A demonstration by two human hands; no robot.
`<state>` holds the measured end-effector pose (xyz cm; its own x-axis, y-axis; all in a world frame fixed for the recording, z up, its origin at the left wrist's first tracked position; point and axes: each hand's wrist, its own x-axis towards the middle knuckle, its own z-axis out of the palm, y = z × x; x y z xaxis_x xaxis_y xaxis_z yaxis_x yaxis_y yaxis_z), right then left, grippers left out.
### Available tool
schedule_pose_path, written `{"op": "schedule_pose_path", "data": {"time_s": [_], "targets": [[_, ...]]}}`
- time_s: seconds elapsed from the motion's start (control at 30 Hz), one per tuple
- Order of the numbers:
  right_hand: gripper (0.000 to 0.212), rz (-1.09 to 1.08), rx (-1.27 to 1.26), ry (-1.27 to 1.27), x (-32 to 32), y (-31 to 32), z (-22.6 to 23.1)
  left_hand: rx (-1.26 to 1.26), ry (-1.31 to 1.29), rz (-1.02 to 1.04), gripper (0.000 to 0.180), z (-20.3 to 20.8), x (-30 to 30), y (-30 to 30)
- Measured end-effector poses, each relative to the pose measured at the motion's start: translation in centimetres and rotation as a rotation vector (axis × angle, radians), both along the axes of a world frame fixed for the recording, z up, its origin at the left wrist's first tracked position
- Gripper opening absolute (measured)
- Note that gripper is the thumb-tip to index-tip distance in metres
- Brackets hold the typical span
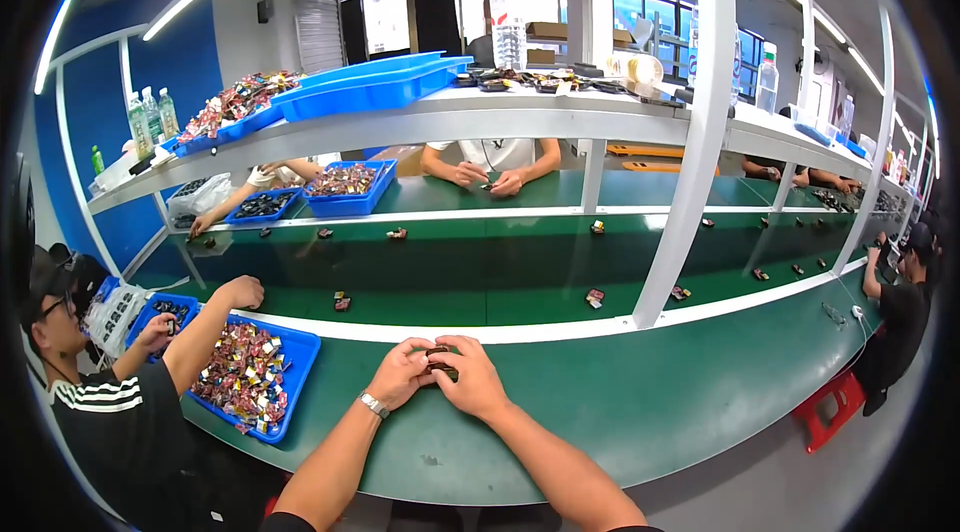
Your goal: Assembling small electronic or plastic components on a production line.
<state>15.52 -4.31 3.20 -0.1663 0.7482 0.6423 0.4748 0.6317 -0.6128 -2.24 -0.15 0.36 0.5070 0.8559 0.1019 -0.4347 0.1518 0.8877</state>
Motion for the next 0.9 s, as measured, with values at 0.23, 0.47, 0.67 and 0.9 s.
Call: {"op": "schedule_pose_path", "data": {"time_s": [0.23,0.47,0.67,0.9], "targets": [[0.018,-0.046,-0.03,0.026,0.2,0.3,-0.6,-0.021,-0.075,-0.046,0.028,-0.2,0.4,0.0],[0.015,-0.045,0.001,0.05,0.1,0.5,-0.6,0.001,-0.023,0.025,0.027,0.2,1.1,-0.2],[0.012,-0.12,0.087,0.002,-0.4,0.4,0.1,-0.069,-0.021,0.02,0.029,0.2,0.5,-0.4],[0.013,-0.183,0.198,-0.1,-0.3,0.0,0.4,-0.093,-0.026,0.003,0.03,0.7,0.7,-0.4]]}}
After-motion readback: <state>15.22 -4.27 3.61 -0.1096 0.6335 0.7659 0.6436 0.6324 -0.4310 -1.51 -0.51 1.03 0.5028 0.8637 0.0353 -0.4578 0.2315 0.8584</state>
